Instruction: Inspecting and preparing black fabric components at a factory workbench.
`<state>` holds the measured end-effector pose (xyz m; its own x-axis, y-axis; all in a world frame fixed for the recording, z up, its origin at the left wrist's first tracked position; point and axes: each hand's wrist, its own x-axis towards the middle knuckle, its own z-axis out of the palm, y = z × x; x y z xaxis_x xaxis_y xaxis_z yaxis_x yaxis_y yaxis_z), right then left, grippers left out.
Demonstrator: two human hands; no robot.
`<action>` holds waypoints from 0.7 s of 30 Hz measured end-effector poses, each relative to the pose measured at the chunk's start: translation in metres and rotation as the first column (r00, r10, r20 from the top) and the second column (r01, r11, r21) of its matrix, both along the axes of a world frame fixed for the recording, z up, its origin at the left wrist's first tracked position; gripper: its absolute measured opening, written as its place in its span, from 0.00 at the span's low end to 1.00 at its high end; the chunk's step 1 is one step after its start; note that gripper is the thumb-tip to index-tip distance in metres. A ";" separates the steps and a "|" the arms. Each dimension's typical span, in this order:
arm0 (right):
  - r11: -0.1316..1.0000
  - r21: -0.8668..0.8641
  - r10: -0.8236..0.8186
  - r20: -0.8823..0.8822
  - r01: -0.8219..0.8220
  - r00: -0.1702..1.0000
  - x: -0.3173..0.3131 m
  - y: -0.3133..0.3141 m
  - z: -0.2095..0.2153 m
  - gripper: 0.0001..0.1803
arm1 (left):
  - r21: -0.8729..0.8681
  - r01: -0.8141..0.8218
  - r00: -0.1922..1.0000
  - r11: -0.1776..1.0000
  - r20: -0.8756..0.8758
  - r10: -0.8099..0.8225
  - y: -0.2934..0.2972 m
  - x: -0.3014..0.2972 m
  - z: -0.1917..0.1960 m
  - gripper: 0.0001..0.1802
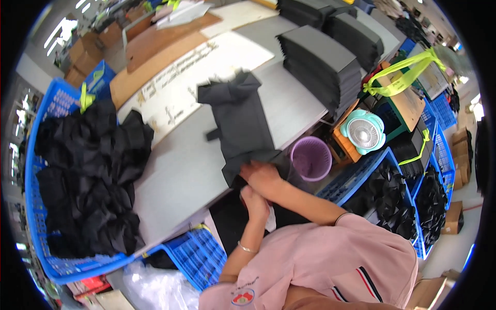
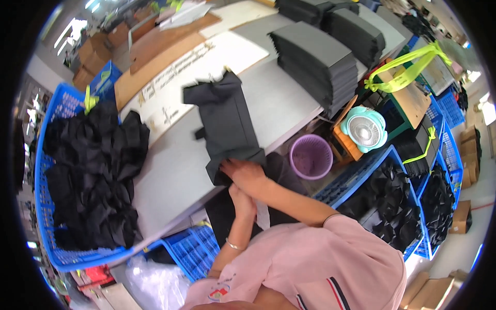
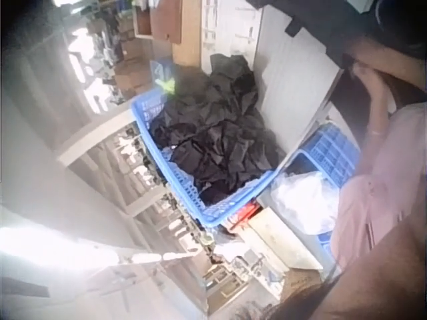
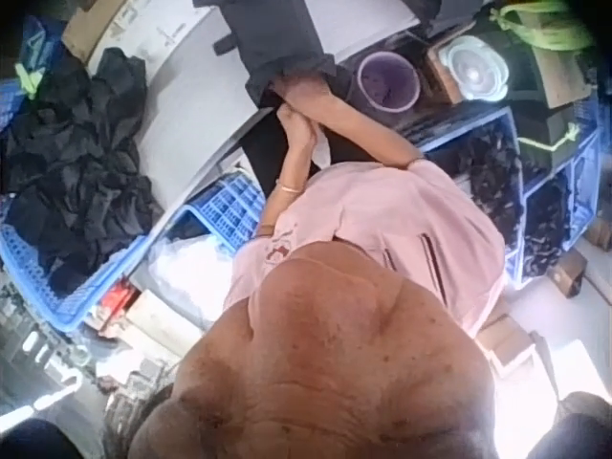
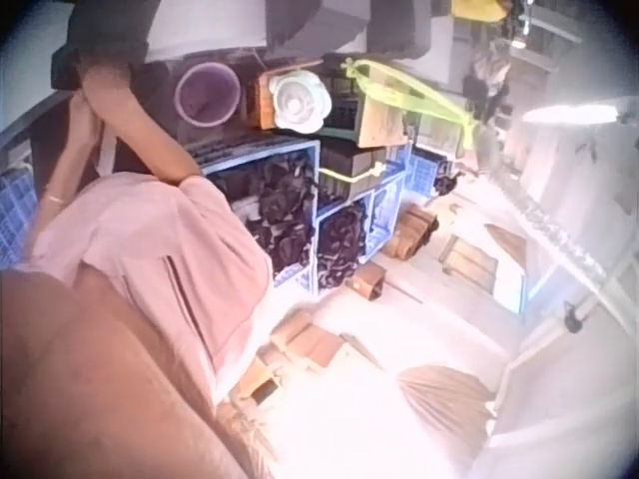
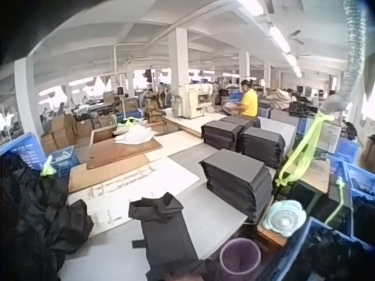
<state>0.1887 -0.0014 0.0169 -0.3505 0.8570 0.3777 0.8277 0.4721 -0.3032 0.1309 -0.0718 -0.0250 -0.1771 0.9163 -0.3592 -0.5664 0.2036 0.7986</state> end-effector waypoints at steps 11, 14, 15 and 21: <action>0.953 -0.300 0.087 0.160 -0.036 0.983 0.010 -0.008 0.005 0.17 | 0.220 -0.202 0.933 0.954 -0.254 0.256 -0.021 -0.008 0.012 0.22; 0.932 -0.356 0.125 0.136 -0.069 0.983 0.012 -0.024 -0.002 0.17 | 0.339 -0.201 0.411 0.919 -0.822 0.394 -0.011 -0.038 0.029 0.36; 0.946 -0.304 0.150 0.109 -0.110 0.983 0.013 -0.027 -0.005 0.18 | 0.388 -0.193 0.295 0.901 -0.853 0.430 -0.004 -0.047 0.034 0.31; 0.980 0.012 0.196 -0.007 -0.196 0.980 0.032 -0.030 -0.016 0.18 | 0.111 0.317 0.671 0.942 -0.728 -0.140 -0.003 -0.071 0.088 0.12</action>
